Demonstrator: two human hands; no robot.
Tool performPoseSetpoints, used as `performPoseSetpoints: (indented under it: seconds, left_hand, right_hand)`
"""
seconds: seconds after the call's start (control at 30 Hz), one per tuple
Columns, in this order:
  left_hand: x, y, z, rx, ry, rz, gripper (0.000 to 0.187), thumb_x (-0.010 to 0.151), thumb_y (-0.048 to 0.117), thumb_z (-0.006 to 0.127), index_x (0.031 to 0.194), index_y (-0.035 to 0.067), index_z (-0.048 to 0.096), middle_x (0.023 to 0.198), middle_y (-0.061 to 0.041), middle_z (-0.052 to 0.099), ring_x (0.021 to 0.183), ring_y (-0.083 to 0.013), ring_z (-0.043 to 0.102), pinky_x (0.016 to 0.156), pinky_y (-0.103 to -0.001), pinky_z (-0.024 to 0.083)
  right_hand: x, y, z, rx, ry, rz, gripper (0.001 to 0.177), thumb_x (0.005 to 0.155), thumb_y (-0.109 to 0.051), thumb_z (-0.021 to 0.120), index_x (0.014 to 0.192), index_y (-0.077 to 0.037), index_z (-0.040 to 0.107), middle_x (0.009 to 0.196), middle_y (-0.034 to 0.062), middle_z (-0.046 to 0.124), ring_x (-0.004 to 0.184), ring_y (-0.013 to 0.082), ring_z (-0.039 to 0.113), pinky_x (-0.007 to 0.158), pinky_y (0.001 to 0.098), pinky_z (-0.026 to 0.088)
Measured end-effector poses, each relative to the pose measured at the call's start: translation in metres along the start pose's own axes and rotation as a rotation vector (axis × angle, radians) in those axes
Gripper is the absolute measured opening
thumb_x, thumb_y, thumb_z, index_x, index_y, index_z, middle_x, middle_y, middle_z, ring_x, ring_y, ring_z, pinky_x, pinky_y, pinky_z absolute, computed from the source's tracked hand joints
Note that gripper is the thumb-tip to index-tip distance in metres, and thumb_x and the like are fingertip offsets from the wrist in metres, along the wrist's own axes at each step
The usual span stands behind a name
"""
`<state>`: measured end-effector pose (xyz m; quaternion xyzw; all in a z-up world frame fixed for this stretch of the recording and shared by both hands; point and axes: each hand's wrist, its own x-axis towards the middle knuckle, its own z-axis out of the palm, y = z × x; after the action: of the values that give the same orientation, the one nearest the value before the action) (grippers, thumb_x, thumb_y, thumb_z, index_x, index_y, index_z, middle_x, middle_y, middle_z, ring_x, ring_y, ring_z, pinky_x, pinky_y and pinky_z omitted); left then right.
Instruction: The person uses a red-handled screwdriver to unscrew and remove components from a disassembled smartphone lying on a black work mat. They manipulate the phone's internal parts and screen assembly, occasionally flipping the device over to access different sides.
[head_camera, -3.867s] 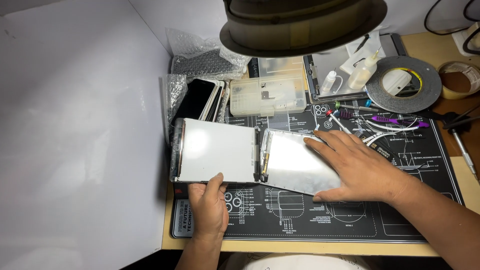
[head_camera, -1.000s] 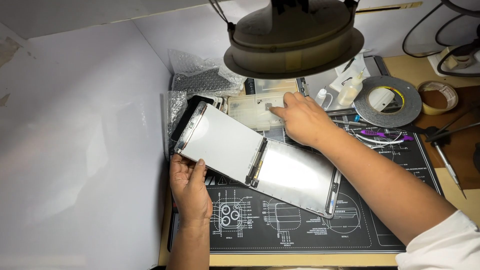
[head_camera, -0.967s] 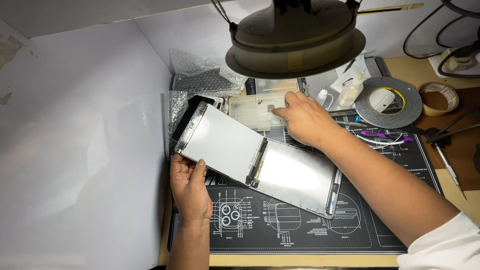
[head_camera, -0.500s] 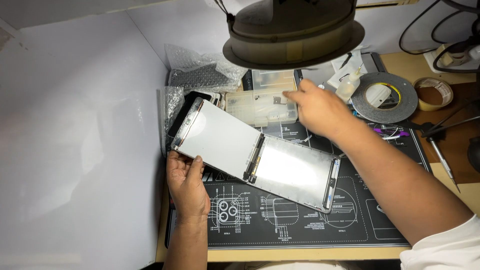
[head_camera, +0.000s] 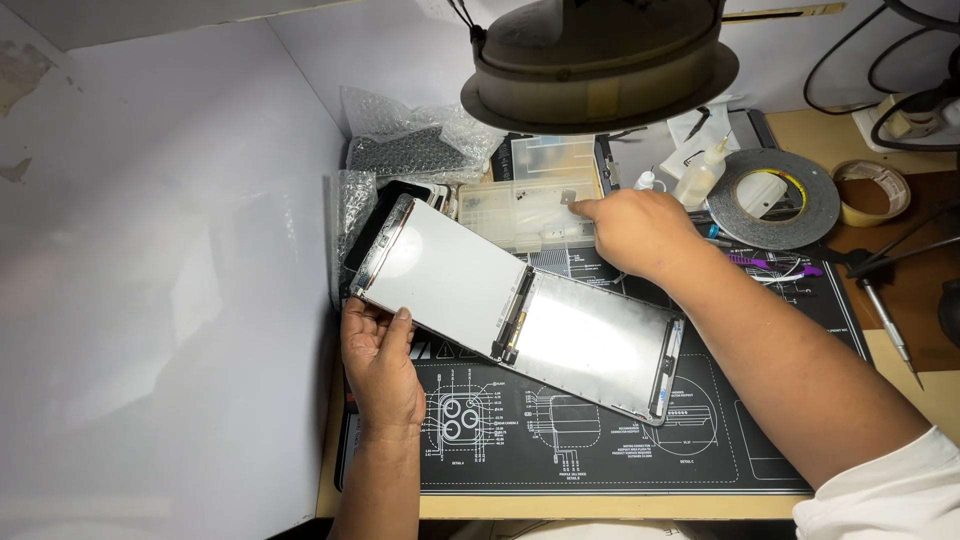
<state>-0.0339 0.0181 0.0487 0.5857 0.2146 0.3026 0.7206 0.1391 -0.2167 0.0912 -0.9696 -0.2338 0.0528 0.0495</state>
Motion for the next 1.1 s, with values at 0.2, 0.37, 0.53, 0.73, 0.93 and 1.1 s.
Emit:
performPoseSetpoints:
  seconds: [0.2,0.37,0.53,0.73,0.93,1.1]
  left_hand:
    - [-0.001,0.002,0.000,0.003,0.003,0.000,0.041,0.092,-0.006,0.060,0.129,0.011,0.055,0.110,-0.001,0.059,0.097,-0.0074,0.056,0.083,-0.021,0.051]
    - [-0.001,0.011,-0.006,0.002,0.001,-0.026,0.044,0.091,-0.006,0.061,0.130,0.010,0.051,0.107,-0.003,0.056,0.091,-0.0089,0.055,0.080,-0.023,0.050]
    - [0.017,0.009,-0.021,0.102,-0.015,-0.067,0.045,0.090,-0.004,0.063,0.130,0.008,0.048,0.104,-0.003,0.057,0.084,-0.0086,0.056,0.078,-0.023,0.052]
    - [0.031,0.018,-0.032,0.169,-0.044,-0.227,0.060,0.087,0.012,0.070,0.140,0.013,0.042,0.121,-0.011,0.070,0.101,-0.0162,0.066,0.078,-0.030,0.057]
    - [0.032,0.036,-0.032,0.615,-0.129,-0.077,0.078,0.084,0.025,0.077,0.149,0.014,0.034,0.099,-0.005,0.071,0.082,-0.0127,0.072,0.085,-0.030,0.055]
    - [0.040,0.020,-0.038,0.906,-0.085,0.141,0.073,0.083,0.026,0.080,0.146,0.019,0.044,0.128,-0.005,0.062,0.075,-0.0110,0.066,0.086,-0.035,0.053]
  right_hand:
    - [0.008,-0.011,-0.012,0.047,0.039,-0.030,0.046,0.096,-0.008,0.048,0.134,-0.017,0.071,0.103,0.0203,0.078,0.092,0.0372,0.077,0.084,0.0498,0.059]
    - [-0.010,-0.006,-0.026,0.185,0.051,-0.062,0.043,0.099,-0.013,0.048,0.138,-0.011,0.066,0.109,0.0222,0.076,0.098,0.0422,0.074,0.086,0.0532,0.057]
    - [-0.063,0.003,-0.030,0.271,-0.085,-0.030,0.041,0.098,-0.024,0.054,0.132,-0.007,0.069,0.110,0.0241,0.076,0.101,0.0446,0.073,0.088,0.0544,0.057]
    - [-0.113,0.029,0.037,0.083,-0.312,-0.146,0.094,0.075,-0.075,0.069,0.153,-0.030,0.041,0.159,0.0071,0.036,0.145,0.0308,0.035,0.114,0.0551,0.034]
    - [-0.125,0.029,0.062,0.042,-0.141,-0.243,0.114,0.068,-0.083,0.072,0.157,-0.023,0.034,0.161,0.0131,0.031,0.148,0.0325,0.026,0.117,0.0555,0.020]
    - [-0.130,0.028,0.067,-0.012,-0.106,-0.317,0.128,0.064,-0.092,0.072,0.160,-0.021,0.026,0.163,0.0199,0.022,0.145,0.0411,0.024,0.115,0.0573,0.020]
